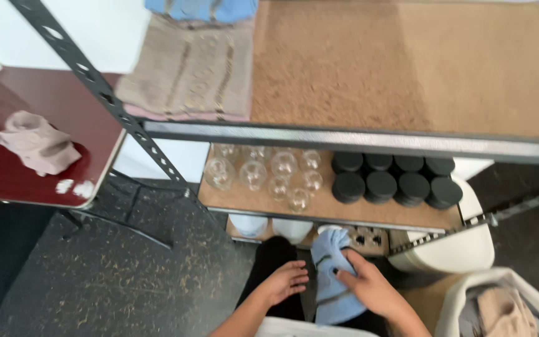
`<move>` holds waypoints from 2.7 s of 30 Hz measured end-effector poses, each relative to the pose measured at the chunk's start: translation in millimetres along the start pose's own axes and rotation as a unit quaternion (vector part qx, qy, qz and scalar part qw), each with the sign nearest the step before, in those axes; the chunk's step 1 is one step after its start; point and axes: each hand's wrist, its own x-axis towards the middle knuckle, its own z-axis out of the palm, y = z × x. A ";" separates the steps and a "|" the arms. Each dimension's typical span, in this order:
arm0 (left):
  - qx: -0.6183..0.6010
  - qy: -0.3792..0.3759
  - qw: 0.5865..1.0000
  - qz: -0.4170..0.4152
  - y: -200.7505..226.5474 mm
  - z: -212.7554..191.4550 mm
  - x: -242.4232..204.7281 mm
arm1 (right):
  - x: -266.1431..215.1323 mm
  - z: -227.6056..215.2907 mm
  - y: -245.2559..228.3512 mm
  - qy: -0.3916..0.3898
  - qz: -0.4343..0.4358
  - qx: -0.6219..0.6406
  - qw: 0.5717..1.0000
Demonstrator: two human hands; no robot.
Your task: The person takes several small towels one by one from a laundry bag, folds each one by hand on their lap, and stacks the folded towels onto a shelf.
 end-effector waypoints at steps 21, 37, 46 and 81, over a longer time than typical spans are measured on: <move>-0.132 -0.211 0.962 0.109 -12.1 26.1 -121.8 | 3.0 -5.5 -9.6 -0.009 -0.029 0.349 0.937; -0.003 -0.296 0.919 0.259 104.5 67.7 -154.2 | -33.1 -25.4 -33.4 0.144 -0.166 0.175 0.960; 0.472 -0.030 0.745 0.471 124.9 83.6 -187.7 | -50.7 -51.9 -68.4 0.201 -0.241 -0.152 0.937; 0.373 0.102 0.497 0.777 442.6 173.4 -380.5 | 29.3 -37.2 -379.3 0.223 -0.557 -0.024 0.799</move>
